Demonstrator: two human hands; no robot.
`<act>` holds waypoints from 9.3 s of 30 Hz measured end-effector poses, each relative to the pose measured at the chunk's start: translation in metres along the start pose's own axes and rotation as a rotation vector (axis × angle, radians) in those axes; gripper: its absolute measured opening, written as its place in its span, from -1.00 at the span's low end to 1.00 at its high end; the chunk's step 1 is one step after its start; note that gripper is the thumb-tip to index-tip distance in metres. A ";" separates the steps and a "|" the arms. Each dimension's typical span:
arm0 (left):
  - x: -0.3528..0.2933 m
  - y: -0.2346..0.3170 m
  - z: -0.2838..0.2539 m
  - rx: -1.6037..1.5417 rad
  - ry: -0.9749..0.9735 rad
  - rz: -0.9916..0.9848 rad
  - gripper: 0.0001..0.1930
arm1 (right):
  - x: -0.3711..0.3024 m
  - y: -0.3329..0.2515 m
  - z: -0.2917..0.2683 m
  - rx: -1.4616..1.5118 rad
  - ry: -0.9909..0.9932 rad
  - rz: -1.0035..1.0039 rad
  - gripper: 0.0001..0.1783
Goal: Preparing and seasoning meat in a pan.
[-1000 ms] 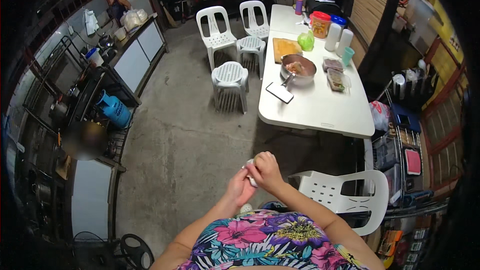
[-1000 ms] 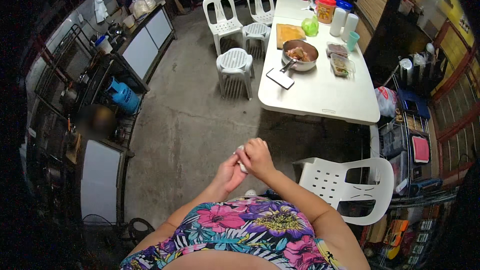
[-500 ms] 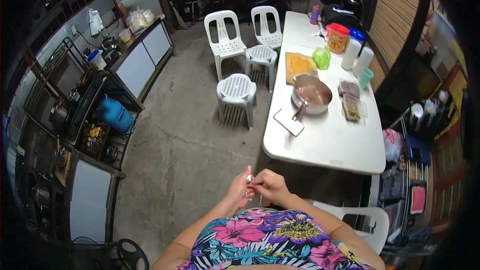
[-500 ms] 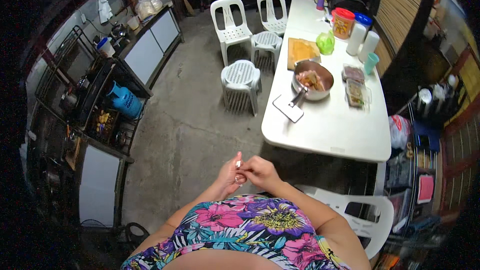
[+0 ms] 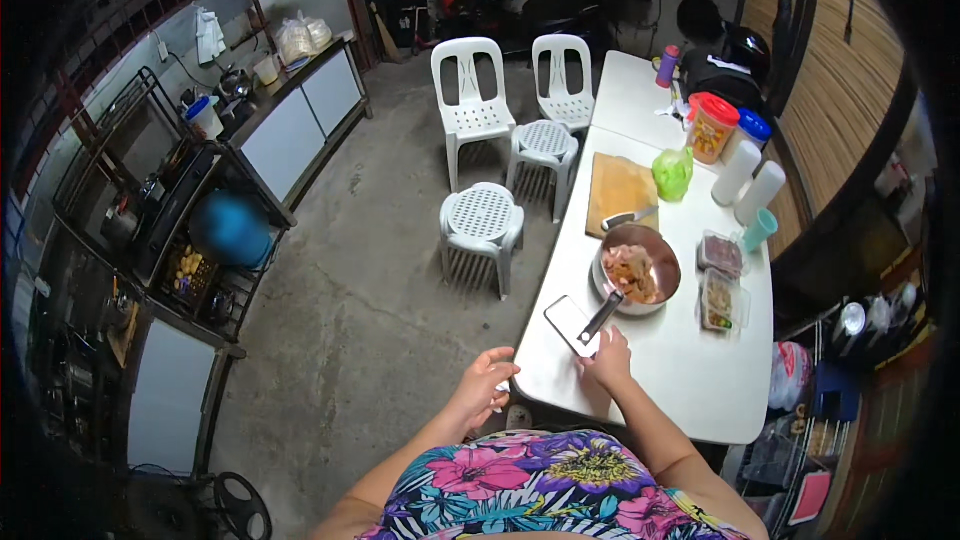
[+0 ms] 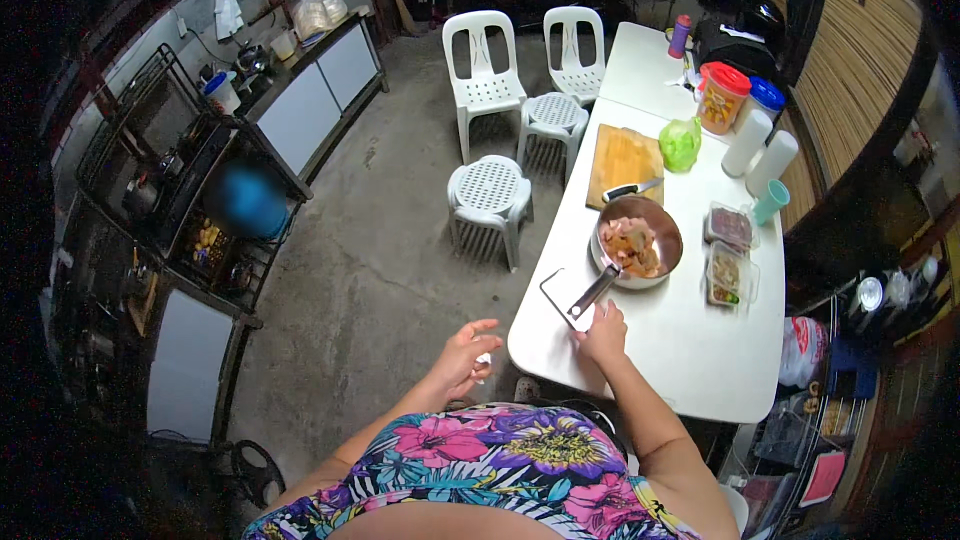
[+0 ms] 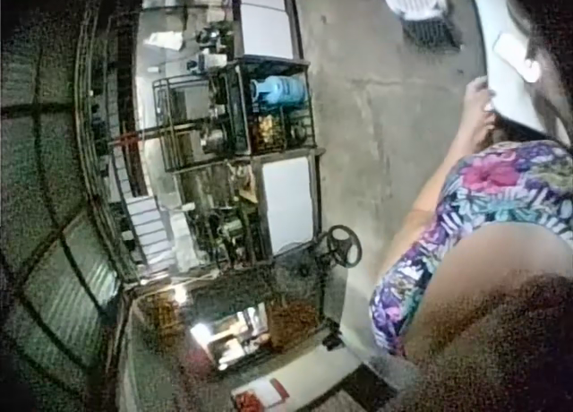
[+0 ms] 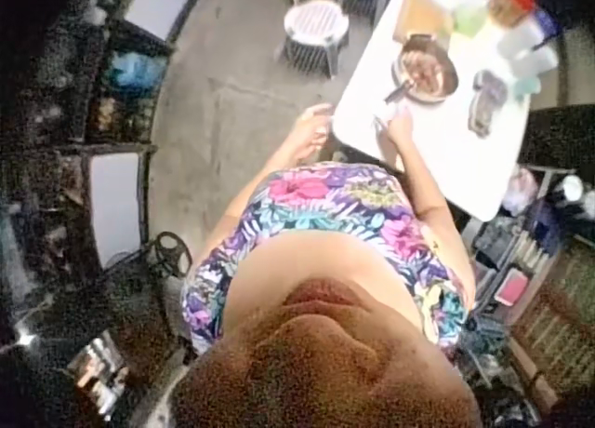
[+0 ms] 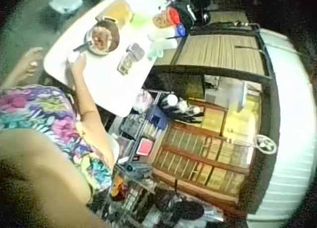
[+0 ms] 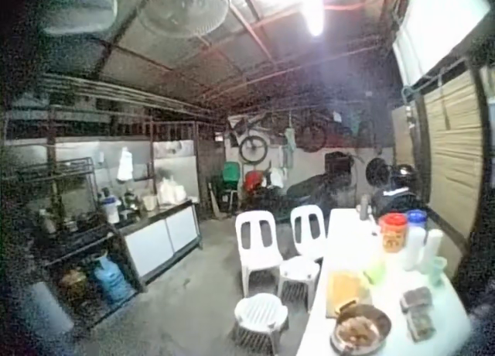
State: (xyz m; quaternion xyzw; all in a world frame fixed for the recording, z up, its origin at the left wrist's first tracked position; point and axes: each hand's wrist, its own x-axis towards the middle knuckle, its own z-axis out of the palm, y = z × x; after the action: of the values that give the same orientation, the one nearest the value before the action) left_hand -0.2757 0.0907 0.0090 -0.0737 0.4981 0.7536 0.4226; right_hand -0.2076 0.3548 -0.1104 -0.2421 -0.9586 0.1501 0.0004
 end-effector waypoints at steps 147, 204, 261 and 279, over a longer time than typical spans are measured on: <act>0.523 0.681 -0.435 -0.212 -0.054 0.146 -0.72 | 0.771 -0.683 0.048 1.155 -0.580 -0.389 -0.77; 1.698 1.752 -0.640 0.504 -0.442 0.089 -0.52 | 2.334 -1.120 0.042 1.249 0.222 -0.287 -0.82; 1.358 1.371 -0.498 -0.987 1.723 0.811 -0.66 | 1.907 -1.396 0.050 1.170 -1.694 -1.369 -0.83; 1.077 1.218 -0.604 -1.297 2.247 0.837 -0.78 | 1.408 -1.649 0.138 1.200 -2.508 -0.709 -0.81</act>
State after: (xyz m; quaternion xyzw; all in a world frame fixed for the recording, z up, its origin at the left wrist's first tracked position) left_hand -2.0088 0.0275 -0.0230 -0.6702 0.1150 0.4549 -0.5751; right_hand -2.2264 -0.4126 0.1313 0.3320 -0.1274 0.6270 -0.6931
